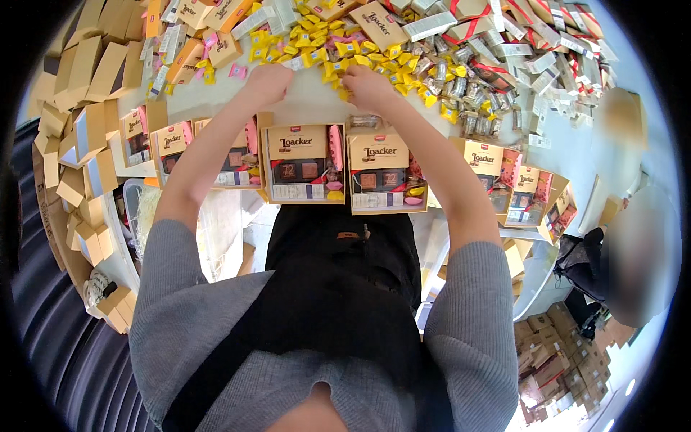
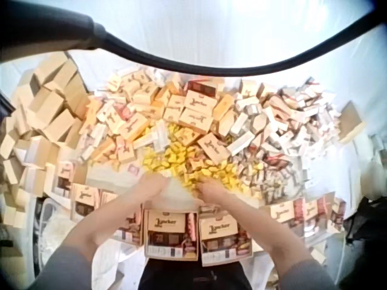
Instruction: The person assembles small gift boxes by placing shredded paper filler and wrapped candies into open cardboard boxes labeled 'Toacker'. They then close the boxes and place them into a larger white plastic bin. The process is repetitive, involving picking up boxes, filling them, and stacking them.
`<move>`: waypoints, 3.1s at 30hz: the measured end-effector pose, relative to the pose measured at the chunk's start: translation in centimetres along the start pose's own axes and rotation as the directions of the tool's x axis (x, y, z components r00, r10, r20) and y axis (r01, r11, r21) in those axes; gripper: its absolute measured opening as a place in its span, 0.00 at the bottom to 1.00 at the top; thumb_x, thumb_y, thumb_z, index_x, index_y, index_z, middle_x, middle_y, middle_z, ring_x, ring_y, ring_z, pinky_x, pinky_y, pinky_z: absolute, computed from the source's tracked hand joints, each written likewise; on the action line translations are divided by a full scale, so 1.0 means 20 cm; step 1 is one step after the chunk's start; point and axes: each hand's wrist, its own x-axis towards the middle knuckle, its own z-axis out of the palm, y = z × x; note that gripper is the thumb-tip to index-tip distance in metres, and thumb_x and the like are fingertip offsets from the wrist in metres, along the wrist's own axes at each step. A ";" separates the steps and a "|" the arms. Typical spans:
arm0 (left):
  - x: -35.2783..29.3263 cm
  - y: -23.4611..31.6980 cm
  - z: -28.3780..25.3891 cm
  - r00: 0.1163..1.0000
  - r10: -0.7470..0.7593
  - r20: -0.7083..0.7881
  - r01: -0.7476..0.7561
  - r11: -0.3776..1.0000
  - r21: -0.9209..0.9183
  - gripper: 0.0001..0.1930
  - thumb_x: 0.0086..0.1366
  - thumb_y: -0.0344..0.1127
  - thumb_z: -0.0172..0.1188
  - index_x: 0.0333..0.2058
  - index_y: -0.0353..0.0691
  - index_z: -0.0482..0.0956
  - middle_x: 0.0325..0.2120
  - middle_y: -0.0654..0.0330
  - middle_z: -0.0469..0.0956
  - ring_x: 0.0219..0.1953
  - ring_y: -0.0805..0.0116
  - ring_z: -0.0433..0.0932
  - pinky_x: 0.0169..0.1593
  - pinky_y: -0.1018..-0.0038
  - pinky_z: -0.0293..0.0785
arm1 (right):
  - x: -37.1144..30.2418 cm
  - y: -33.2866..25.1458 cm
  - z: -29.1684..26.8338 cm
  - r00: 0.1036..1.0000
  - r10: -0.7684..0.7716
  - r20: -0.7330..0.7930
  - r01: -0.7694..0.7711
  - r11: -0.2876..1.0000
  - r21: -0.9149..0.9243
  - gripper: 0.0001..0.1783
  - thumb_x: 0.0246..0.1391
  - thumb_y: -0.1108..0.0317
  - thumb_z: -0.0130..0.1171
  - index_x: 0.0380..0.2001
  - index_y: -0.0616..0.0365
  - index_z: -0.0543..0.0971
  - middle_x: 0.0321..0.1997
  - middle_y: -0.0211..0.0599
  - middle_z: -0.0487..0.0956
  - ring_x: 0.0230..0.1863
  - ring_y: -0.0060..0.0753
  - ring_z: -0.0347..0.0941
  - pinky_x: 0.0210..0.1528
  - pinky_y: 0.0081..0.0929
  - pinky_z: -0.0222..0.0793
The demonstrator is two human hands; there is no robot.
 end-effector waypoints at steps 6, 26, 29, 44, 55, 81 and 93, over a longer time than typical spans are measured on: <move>-0.09 0.34 -0.42 0.994 -0.006 -0.111 -0.100 0.387 -0.917 0.10 0.54 0.34 0.64 0.34 0.40 0.75 0.19 0.62 0.76 0.21 0.73 0.77 0.22 0.78 0.70 | -0.40 0.06 -0.31 0.896 0.351 0.271 -0.273 -0.046 0.961 0.16 0.59 0.66 0.56 0.49 0.54 0.70 0.37 0.43 0.78 0.24 0.17 0.73 0.20 0.11 0.65; 0.30 2.48 0.06 0.923 0.136 -0.359 -0.384 0.326 -0.864 0.11 0.55 0.34 0.64 0.36 0.37 0.83 0.24 0.56 0.82 0.22 0.69 0.79 0.29 0.74 0.73 | -2.14 0.21 -0.26 0.220 0.959 -0.176 -0.595 0.275 0.755 0.16 0.43 0.70 0.62 0.38 0.64 0.81 0.31 0.44 0.80 0.28 0.32 0.79 0.32 0.24 0.74; 0.30 2.53 0.04 0.943 0.081 -0.324 -0.330 0.359 -0.873 0.08 0.54 0.35 0.64 0.32 0.37 0.83 0.23 0.56 0.81 0.22 0.66 0.79 0.29 0.73 0.73 | -2.10 0.22 -0.24 0.335 0.884 -0.325 -0.734 0.461 0.498 0.18 0.40 0.69 0.62 0.39 0.63 0.81 0.33 0.45 0.78 0.30 0.39 0.78 0.35 0.30 0.74; 0.23 2.56 0.05 0.958 -0.014 -0.285 -0.225 0.578 -0.785 0.06 0.46 0.36 0.58 0.22 0.43 0.82 0.21 0.48 0.79 0.26 0.51 0.80 0.31 0.58 0.75 | -1.91 0.17 -0.23 0.536 0.809 -0.243 -0.844 0.520 -0.130 0.07 0.48 0.71 0.53 0.28 0.59 0.80 0.45 0.45 0.73 0.40 0.49 0.74 0.39 0.42 0.71; 0.02 1.90 -0.23 0.889 0.204 -0.410 -0.445 0.599 -0.666 0.09 0.51 0.36 0.58 0.30 0.39 0.80 0.29 0.48 0.79 0.34 0.54 0.80 0.36 0.58 0.73 | -1.80 0.16 -0.44 0.620 0.707 -0.340 -0.783 0.582 -0.218 0.08 0.51 0.66 0.56 0.29 0.58 0.80 0.32 0.41 0.78 0.33 0.45 0.76 0.34 0.36 0.71; -0.09 -0.31 -0.14 0.832 -0.356 -0.425 -0.158 0.582 -0.798 0.13 0.53 0.35 0.67 0.32 0.31 0.78 0.25 0.58 0.80 0.26 0.74 0.78 0.29 0.77 0.74 | 0.06 -0.61 -0.17 0.795 0.295 -0.529 -0.153 0.943 0.295 0.12 0.41 0.70 0.60 0.33 0.58 0.76 0.34 0.39 0.75 0.33 0.47 0.75 0.34 0.38 0.73; 0.43 2.81 -0.47 0.795 0.349 -0.496 -0.592 0.267 -0.761 0.09 0.50 0.39 0.68 0.26 0.40 0.83 0.18 0.61 0.80 0.21 0.72 0.79 0.28 0.75 0.72 | -2.44 0.07 -0.52 0.000 0.739 -0.674 -0.803 0.402 0.441 0.10 0.43 0.71 0.65 0.30 0.58 0.75 0.26 0.37 0.78 0.27 0.34 0.76 0.30 0.29 0.71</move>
